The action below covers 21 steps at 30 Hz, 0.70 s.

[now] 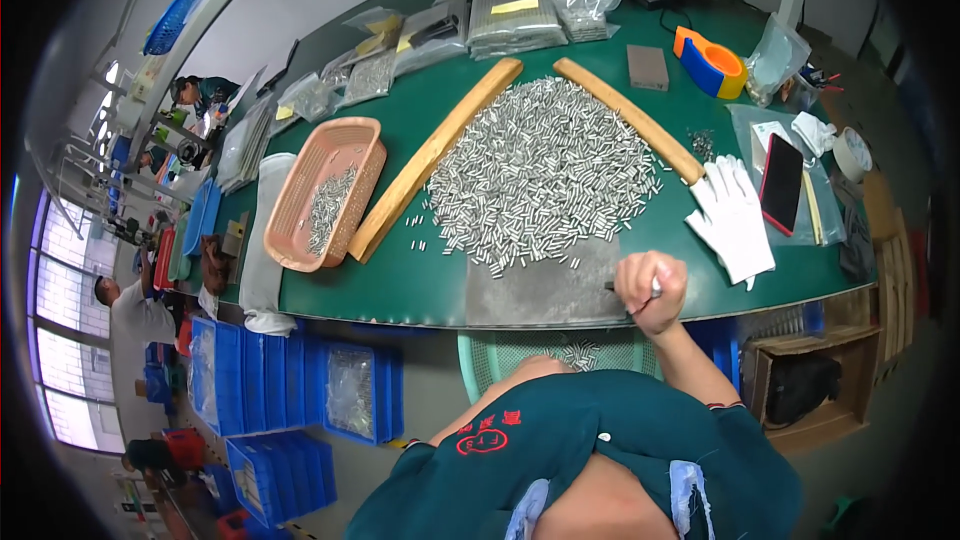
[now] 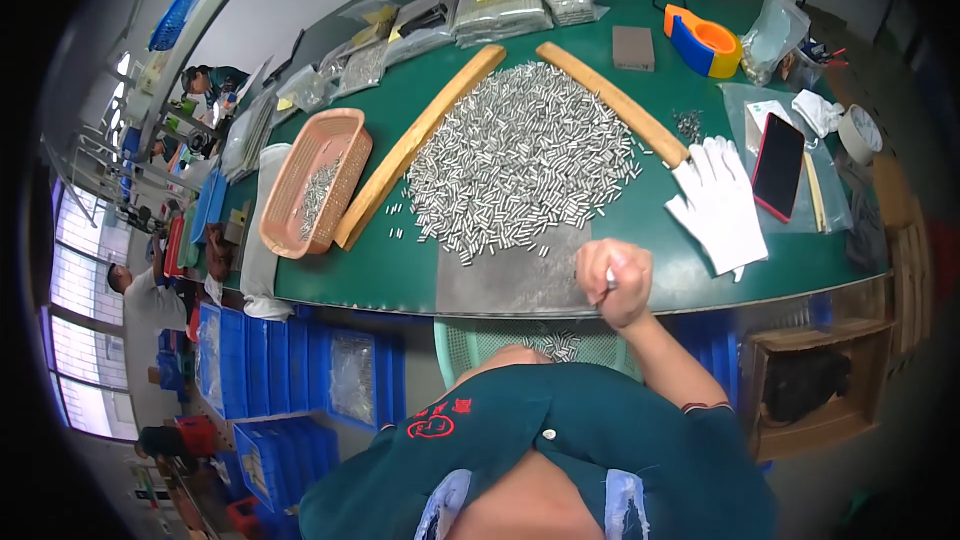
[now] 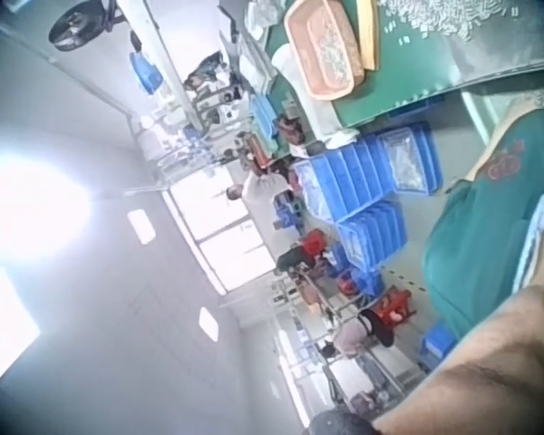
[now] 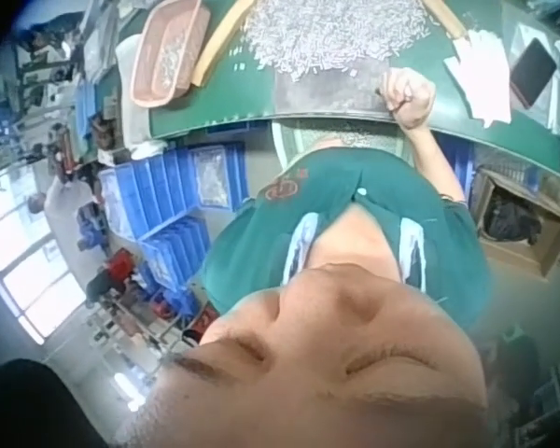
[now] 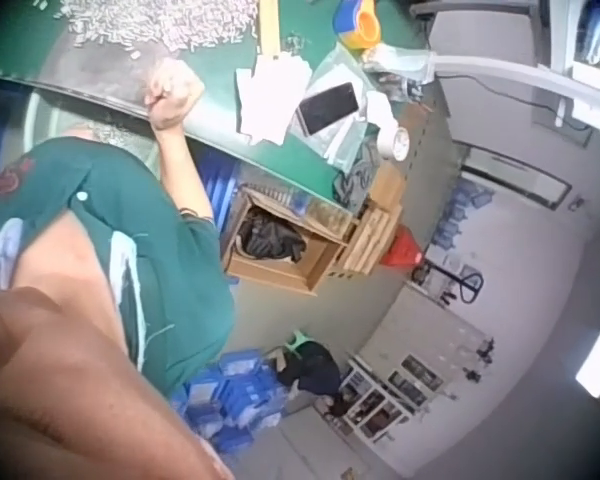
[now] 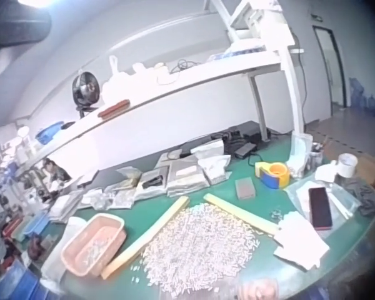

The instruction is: The person assembles small metal pins into a component housing by hand at a workbench.

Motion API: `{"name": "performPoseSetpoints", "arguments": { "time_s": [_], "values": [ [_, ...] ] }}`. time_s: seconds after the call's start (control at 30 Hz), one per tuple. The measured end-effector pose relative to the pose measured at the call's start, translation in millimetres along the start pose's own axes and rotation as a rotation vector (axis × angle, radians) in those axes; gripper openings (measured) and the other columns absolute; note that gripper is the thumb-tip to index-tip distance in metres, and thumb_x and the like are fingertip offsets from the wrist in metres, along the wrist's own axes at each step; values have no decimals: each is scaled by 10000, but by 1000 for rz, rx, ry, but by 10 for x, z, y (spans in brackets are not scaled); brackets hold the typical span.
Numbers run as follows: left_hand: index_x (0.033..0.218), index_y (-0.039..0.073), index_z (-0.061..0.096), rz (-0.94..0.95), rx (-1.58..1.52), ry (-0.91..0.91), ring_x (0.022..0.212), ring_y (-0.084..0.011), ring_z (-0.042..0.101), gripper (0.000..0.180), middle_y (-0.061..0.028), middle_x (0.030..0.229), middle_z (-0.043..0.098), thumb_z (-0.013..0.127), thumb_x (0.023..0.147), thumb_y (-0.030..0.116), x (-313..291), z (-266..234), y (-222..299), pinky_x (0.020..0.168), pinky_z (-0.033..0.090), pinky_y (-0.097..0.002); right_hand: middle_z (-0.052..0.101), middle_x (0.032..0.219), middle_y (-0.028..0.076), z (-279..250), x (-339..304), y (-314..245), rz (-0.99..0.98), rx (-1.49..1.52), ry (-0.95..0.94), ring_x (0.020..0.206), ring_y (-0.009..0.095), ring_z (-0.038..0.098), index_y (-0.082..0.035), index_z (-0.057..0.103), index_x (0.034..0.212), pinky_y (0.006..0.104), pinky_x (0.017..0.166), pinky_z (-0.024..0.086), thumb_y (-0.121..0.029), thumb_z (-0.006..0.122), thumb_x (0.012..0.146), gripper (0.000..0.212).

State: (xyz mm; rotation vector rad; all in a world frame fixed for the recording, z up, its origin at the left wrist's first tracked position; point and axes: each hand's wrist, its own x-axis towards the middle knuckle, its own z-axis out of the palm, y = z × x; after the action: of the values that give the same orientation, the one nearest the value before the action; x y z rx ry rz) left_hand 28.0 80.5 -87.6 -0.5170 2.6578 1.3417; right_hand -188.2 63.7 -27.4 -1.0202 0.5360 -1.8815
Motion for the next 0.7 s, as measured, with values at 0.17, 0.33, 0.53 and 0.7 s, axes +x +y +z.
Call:
{"name": "performPoseSetpoints", "arguments": {
  "time_s": [0.17,0.33,0.53,0.7],
  "values": [
    [1076,53,591,-233,-586,121,816,-168,612,264,-71,941,643,539,854,186,-260,-75,2,732,475,-288,321,425,30,47,90,-35,54,31,86,337,95,260,-57,359,554,224,333,232,-213,343,861,345],
    [1004,-46,590,-83,-985,607,761,-144,617,167,-101,831,640,507,870,8,-594,-467,-6,690,508,-257,389,450,15,308,215,-60,121,-153,-8,353,70,314,-2,485,736,212,352,269,-215,344,876,292],
    [930,63,620,-225,-4,963,662,-164,596,133,-51,777,620,602,800,81,-452,-991,81,605,462,-275,438,514,-2,828,428,225,227,-64,-262,409,39,363,50,549,996,186,390,289,-153,394,875,282],
    [849,71,594,-321,372,1001,706,-210,583,131,-52,760,566,652,733,95,-214,-1058,38,636,460,-324,419,487,-5,791,392,334,337,-16,-165,398,39,349,59,570,957,188,373,278,-181,389,882,310]
  ]
}}
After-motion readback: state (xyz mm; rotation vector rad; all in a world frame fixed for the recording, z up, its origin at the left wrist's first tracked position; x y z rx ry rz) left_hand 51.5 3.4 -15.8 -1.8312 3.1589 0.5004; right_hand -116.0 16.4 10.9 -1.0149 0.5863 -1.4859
